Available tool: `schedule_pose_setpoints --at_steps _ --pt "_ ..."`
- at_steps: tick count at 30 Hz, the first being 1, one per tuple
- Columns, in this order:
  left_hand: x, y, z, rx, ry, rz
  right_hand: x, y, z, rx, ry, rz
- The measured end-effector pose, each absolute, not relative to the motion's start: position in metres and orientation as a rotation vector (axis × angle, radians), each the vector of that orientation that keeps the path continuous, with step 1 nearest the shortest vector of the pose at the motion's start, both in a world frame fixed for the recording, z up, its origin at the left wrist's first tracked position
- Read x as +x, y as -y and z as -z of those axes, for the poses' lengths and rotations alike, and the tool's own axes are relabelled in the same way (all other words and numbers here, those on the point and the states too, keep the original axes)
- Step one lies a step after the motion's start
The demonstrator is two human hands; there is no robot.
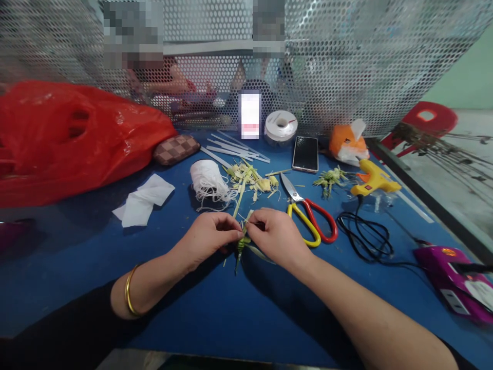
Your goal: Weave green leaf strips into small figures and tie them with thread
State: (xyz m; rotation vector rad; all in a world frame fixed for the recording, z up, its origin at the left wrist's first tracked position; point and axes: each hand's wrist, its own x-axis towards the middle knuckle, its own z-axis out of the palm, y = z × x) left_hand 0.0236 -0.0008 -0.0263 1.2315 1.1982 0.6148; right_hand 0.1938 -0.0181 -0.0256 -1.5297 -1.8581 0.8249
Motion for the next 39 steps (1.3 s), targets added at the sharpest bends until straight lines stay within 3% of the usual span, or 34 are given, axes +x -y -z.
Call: schedule_pose_setpoints --at_steps 7,21,31,39 --pt "0.022 0.002 0.032 1.619 -1.255 -0.634 0.195 0.014 0.033 -1.586 1.615 -1.236" --pt "0.023 0.002 0.035 1.800 -1.312 -0.597 0.191 0.018 0.032 -1.441 1.837 -0.827" --pt "0.020 -0.001 0.035 1.896 -1.335 -0.525 0.198 0.013 0.031 -1.558 1.425 -1.329" --pt "0.023 0.003 0.027 2.071 -1.335 -0.456 0.206 0.036 0.030 -1.457 1.627 -0.866"
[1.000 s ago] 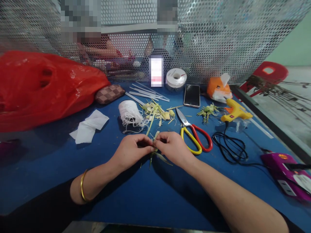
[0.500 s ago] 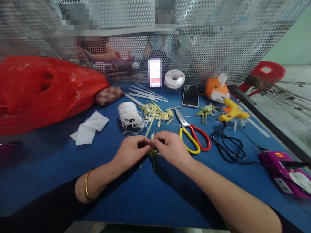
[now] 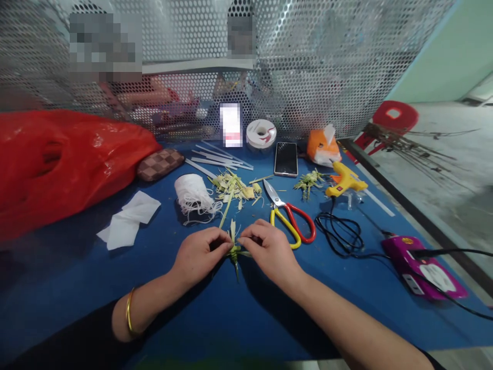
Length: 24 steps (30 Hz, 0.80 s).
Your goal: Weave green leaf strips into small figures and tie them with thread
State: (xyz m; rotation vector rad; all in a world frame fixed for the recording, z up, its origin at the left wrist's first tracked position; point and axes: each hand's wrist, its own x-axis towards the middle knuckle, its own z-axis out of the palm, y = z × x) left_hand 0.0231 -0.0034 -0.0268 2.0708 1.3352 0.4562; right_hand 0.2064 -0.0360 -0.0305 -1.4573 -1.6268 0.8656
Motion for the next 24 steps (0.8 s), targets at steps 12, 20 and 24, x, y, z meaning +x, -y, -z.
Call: schedule_pose_setpoints --at_steps 12,20,24 --pt "0.0231 0.0043 0.0326 2.039 -1.285 -0.526 0.2066 0.0432 0.0334 -1.417 2.156 -0.673" --pt "0.0247 0.0035 0.0313 1.837 -1.122 -0.665 0.2083 0.0428 0.0317 -1.440 2.143 -0.748" --pt "0.0247 0.0018 0.0285 1.729 -1.141 -0.555 0.2097 0.0424 0.0299 -1.397 2.081 -0.837"
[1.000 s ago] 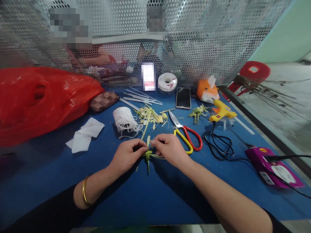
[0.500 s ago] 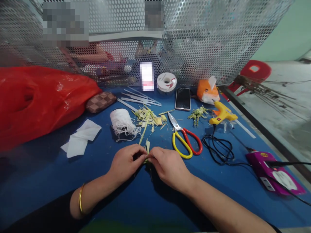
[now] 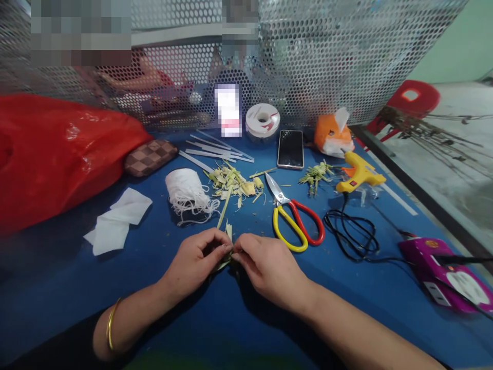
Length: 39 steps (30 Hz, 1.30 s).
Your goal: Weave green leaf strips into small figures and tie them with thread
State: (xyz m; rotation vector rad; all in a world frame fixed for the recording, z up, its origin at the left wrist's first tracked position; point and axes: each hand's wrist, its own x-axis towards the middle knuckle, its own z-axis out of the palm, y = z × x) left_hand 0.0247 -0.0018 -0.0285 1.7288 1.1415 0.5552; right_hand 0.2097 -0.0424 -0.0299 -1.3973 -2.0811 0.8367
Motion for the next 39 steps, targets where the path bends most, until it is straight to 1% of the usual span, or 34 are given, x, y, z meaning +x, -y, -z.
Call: schedule_pose_setpoints --at_steps 8,14,20,25,32,34,39 --pt "0.023 0.000 0.026 1.668 -1.149 -0.447 0.211 0.040 0.026 -1.441 2.054 -0.964" --pt "0.024 -0.002 0.025 1.595 -1.122 -0.405 0.212 0.038 0.025 -1.426 1.896 -1.076" --pt "0.023 -0.003 0.025 1.531 -1.058 -0.305 0.211 0.036 0.029 -1.349 1.708 -1.064" --pt "0.023 -0.004 0.024 1.532 -1.016 -0.319 0.211 0.037 0.026 -1.232 1.747 -1.029" --pt "0.024 -0.003 0.028 1.462 -1.005 -0.343 0.210 0.038 0.027 -1.361 1.759 -0.991" --pt "0.024 -0.003 0.029 1.439 -1.005 -0.365 0.210 0.038 0.024 -1.378 1.786 -1.055" --pt "0.024 -0.001 0.032 1.505 -1.036 -0.372 0.216 0.035 0.013 -1.385 1.865 -1.430"
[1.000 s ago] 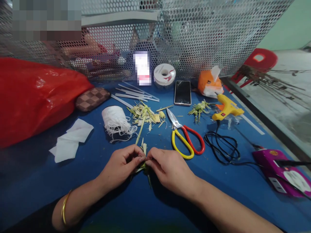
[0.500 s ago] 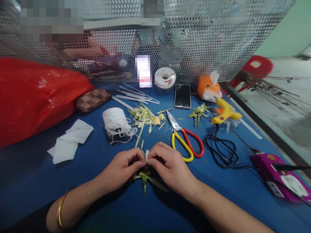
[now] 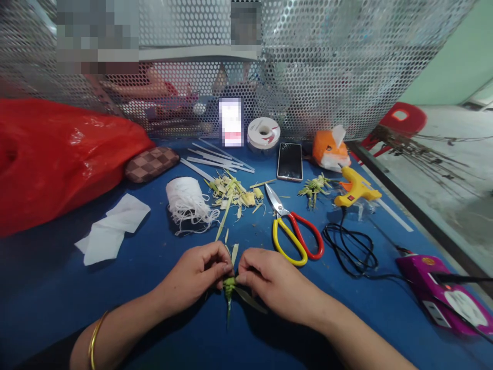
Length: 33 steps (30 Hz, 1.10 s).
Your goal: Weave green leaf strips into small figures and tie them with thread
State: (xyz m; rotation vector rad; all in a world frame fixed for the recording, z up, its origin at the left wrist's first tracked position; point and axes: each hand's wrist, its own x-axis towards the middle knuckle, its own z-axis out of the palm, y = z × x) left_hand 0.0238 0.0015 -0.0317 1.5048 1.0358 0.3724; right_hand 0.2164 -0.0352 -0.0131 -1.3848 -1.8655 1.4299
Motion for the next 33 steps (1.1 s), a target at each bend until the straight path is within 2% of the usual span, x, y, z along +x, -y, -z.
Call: schedule_pose_setpoints --at_steps 5,12,18,33 --pt "0.025 -0.001 0.032 1.447 -1.036 -0.372 0.219 0.035 0.012 -1.384 1.708 -1.518" --pt "0.024 0.000 0.028 1.602 -1.071 -0.292 0.213 0.035 0.024 -1.111 1.927 -0.910" --pt "0.022 -0.002 0.027 1.587 -1.043 -0.240 0.208 0.036 0.031 -1.361 2.049 -0.682" --pt "0.019 -0.003 0.027 1.687 -0.967 -0.256 0.207 0.040 0.034 -1.531 2.038 -0.639"
